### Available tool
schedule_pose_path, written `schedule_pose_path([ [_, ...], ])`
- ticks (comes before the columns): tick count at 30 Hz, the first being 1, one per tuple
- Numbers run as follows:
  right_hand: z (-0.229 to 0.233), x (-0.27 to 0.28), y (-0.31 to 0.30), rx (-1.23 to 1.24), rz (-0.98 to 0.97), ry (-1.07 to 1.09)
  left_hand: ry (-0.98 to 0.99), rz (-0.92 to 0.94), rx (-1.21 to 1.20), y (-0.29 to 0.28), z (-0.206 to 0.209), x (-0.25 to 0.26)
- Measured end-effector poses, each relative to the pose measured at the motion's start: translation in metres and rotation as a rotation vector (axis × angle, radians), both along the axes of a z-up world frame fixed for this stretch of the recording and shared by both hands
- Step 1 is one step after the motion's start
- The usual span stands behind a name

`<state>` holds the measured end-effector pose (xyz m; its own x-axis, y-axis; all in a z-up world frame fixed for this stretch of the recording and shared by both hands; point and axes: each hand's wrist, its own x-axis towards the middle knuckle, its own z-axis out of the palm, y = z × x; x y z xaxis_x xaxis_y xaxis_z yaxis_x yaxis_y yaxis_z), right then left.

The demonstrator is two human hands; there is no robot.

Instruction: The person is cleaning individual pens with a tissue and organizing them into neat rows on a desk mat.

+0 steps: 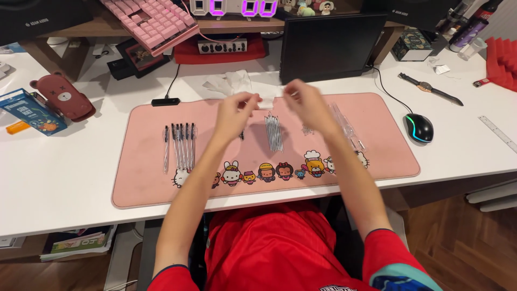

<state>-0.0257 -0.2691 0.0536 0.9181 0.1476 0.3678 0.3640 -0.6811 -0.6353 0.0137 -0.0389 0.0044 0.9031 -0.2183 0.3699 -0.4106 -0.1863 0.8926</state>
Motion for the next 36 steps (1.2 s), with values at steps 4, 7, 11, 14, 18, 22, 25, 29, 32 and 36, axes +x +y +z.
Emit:
schedule_pose_path([
  [4,-0.021,0.024,0.044,0.030,0.124,-0.110,0.059,0.035,-0.129,-0.003,-0.024,0.003],
  [7,-0.024,0.031,0.068,0.036,0.168,-0.228,0.053,0.163,-0.200,0.008,-0.033,0.011],
  [11,-0.026,0.036,0.087,0.044,0.185,-0.317,0.081,0.180,-0.398,0.019,-0.033,0.015],
  [14,-0.033,0.049,0.088,0.038,0.138,-0.341,0.068,0.218,-0.571,0.025,-0.042,0.030],
  [18,-0.058,0.065,0.070,-0.128,-0.037,-0.303,0.085,0.151,-0.777,0.041,-0.038,0.033],
  [22,-0.086,0.083,0.061,-0.367,-0.098,-0.176,0.151,0.105,-0.782,0.044,-0.045,0.036],
  [25,-0.101,0.092,0.058,-0.494,-0.098,-0.119,0.214,0.012,-0.759,0.036,-0.037,0.023],
  [29,-0.112,0.104,0.050,-0.514,-0.137,-0.172,0.298,-0.072,-0.681,0.025,-0.054,0.035],
  [32,-0.111,0.106,0.044,-0.358,-0.146,-0.213,0.326,-0.125,-0.677,0.023,-0.052,0.030],
  [36,-0.099,0.098,0.027,0.184,-0.144,-0.145,0.293,-0.184,-0.692,0.027,-0.030,0.012],
])
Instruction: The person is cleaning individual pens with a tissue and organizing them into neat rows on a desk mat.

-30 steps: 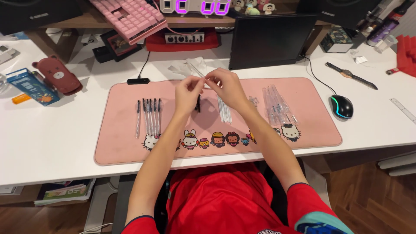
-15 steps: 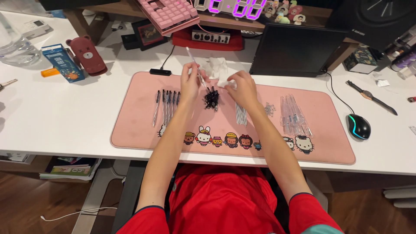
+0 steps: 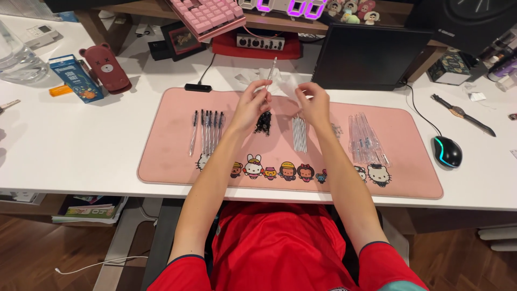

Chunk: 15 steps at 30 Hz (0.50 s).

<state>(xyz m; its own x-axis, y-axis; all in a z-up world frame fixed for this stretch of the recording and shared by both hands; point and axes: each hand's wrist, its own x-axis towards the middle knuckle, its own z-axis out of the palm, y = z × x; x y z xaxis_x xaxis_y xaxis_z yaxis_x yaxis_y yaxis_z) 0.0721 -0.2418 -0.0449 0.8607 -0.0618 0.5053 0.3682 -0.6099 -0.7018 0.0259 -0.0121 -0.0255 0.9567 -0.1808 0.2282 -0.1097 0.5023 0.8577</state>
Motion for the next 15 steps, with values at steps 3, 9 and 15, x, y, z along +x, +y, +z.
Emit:
schedule_pose_path([
  [3,-0.008,0.000,-0.017,0.383,0.077,0.134,-0.168,0.018,0.102,0.002,-0.006,0.004],
  [9,-0.039,0.008,0.001,0.956,0.399,0.178,-0.161,-0.092,0.041,-0.012,-0.006,-0.001],
  [15,-0.016,-0.027,0.037,0.941,0.445,0.140,-0.158,-0.079,0.145,-0.013,0.010,-0.019],
])
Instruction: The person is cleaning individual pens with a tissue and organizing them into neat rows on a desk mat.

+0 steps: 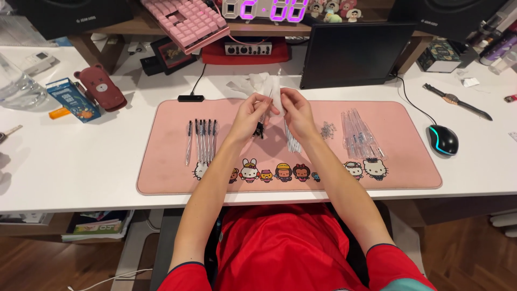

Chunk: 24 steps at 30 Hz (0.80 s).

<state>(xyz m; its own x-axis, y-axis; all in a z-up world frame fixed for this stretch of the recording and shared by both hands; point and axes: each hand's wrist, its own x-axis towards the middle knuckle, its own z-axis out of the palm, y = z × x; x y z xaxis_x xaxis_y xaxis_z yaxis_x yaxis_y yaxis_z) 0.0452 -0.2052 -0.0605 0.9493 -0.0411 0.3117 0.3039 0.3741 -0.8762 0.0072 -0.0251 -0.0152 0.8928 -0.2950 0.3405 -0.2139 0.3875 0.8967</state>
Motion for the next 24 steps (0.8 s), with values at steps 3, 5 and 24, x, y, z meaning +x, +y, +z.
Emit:
schedule_pose_path([
  [3,0.023,-0.021,0.008,-0.043,-0.008,0.004,0.012,0.004,0.040,0.003,0.015,-0.015],
  [5,0.023,-0.021,0.008,-0.086,-0.007,0.005,0.005,0.001,0.069,0.001,0.009,-0.011],
  [24,0.014,-0.018,0.015,-0.181,-0.068,0.001,-0.086,0.242,0.303,0.000,-0.017,0.010],
])
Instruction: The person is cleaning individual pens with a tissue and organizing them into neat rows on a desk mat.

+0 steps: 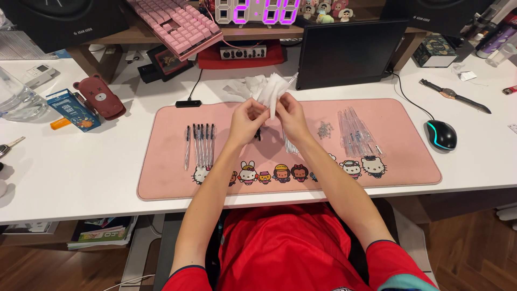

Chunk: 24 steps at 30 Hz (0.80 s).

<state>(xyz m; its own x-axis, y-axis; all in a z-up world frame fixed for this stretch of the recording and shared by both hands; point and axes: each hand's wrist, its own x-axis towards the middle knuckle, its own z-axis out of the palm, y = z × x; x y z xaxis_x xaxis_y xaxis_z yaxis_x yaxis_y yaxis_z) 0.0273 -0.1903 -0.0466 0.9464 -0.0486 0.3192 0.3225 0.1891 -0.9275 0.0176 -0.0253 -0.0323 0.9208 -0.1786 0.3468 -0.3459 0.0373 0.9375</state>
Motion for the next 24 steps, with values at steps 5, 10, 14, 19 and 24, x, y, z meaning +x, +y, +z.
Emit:
schedule_pose_path([
  [5,0.010,-0.002,-0.005,-0.030,-0.070,-0.027,-0.037,-0.011,0.014,-0.004,0.001,0.002],
  [10,-0.002,0.017,-0.016,0.052,-0.103,-0.044,-0.044,-0.024,-0.015,-0.005,0.015,-0.009],
  [14,-0.009,0.029,-0.029,0.238,-0.128,-0.012,-0.098,0.024,0.026,-0.004,0.016,-0.012],
  [19,-0.022,0.030,-0.025,0.294,-0.147,0.023,-0.137,0.081,0.058,-0.006,0.018,-0.017],
  [24,-0.038,0.034,-0.015,0.220,-0.112,0.097,-0.204,0.144,0.096,-0.007,0.013,-0.015],
])
